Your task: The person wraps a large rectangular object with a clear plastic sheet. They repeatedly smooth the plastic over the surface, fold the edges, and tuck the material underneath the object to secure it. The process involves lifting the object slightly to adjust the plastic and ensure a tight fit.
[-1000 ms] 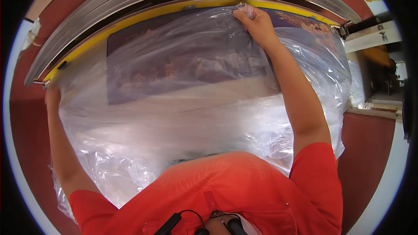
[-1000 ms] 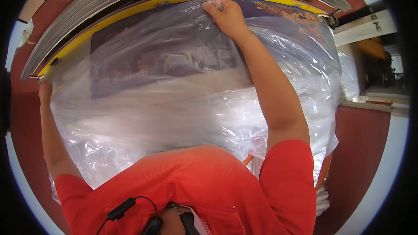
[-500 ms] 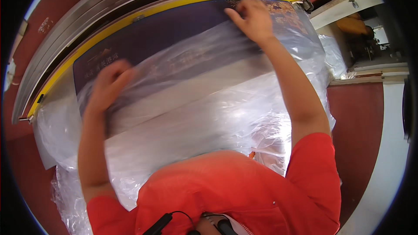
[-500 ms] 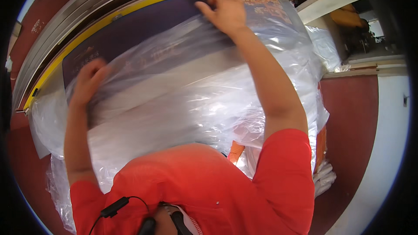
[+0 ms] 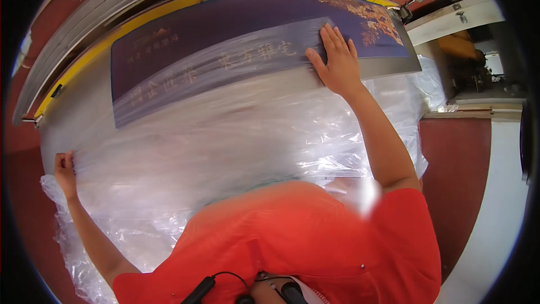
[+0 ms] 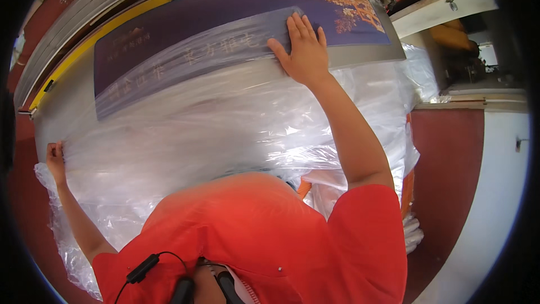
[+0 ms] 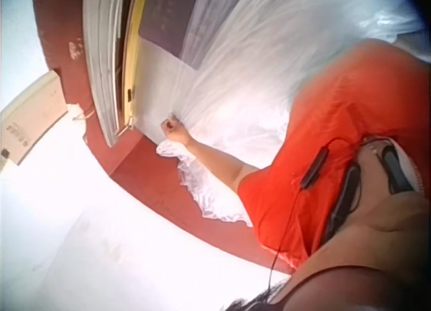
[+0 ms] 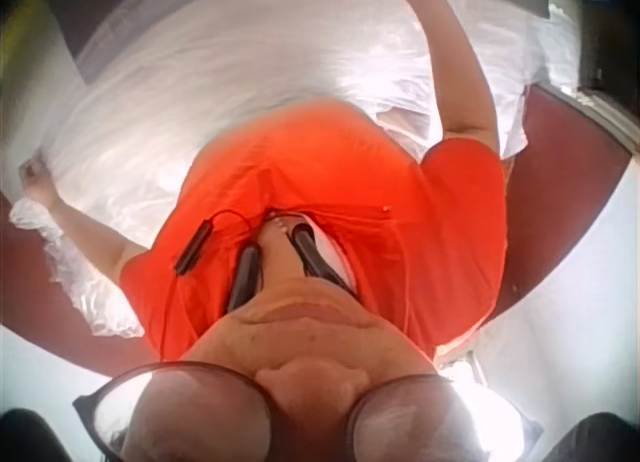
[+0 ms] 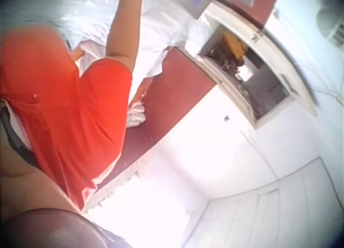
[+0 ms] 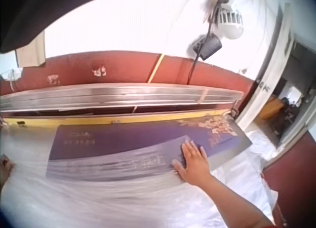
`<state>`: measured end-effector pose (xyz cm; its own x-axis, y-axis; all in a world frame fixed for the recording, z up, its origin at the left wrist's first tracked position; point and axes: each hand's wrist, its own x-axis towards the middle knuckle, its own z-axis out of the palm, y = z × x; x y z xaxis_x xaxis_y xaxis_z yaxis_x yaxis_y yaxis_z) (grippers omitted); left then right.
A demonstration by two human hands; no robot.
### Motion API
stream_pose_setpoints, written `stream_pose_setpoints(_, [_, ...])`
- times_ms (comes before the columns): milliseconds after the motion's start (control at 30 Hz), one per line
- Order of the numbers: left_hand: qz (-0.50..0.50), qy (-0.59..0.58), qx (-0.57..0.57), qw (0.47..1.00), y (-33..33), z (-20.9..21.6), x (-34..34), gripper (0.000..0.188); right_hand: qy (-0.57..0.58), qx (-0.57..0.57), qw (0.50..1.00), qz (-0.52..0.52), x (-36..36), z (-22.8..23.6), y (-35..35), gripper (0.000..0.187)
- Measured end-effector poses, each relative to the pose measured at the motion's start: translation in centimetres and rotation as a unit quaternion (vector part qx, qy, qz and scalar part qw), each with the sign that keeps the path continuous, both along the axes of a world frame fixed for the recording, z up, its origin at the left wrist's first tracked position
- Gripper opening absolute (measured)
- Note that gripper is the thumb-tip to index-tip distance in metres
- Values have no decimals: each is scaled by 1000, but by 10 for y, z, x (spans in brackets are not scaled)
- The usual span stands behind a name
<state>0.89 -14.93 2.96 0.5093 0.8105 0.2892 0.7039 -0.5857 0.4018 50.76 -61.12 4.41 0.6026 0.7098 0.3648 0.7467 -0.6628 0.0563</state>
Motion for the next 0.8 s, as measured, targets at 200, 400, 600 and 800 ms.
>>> stream_pose_setpoints(200, [-40,-170,-243,954,25,17,-43,15,148,51,972,-173,60,24,12,29])
stream_pose_setpoints(400, [-1,-292,-357,887,21,24,-85,19,16,91,986,-138,52,2,35,22])
stream_pose_setpoints(600, [74,-440,-232,865,22,61,17,22,480,459,747,-28,58,23,40,21])
stream_pose_setpoints(800, [105,-247,-31,963,161,-26,75,31,198,341,914,-97,134,-10,47,24])
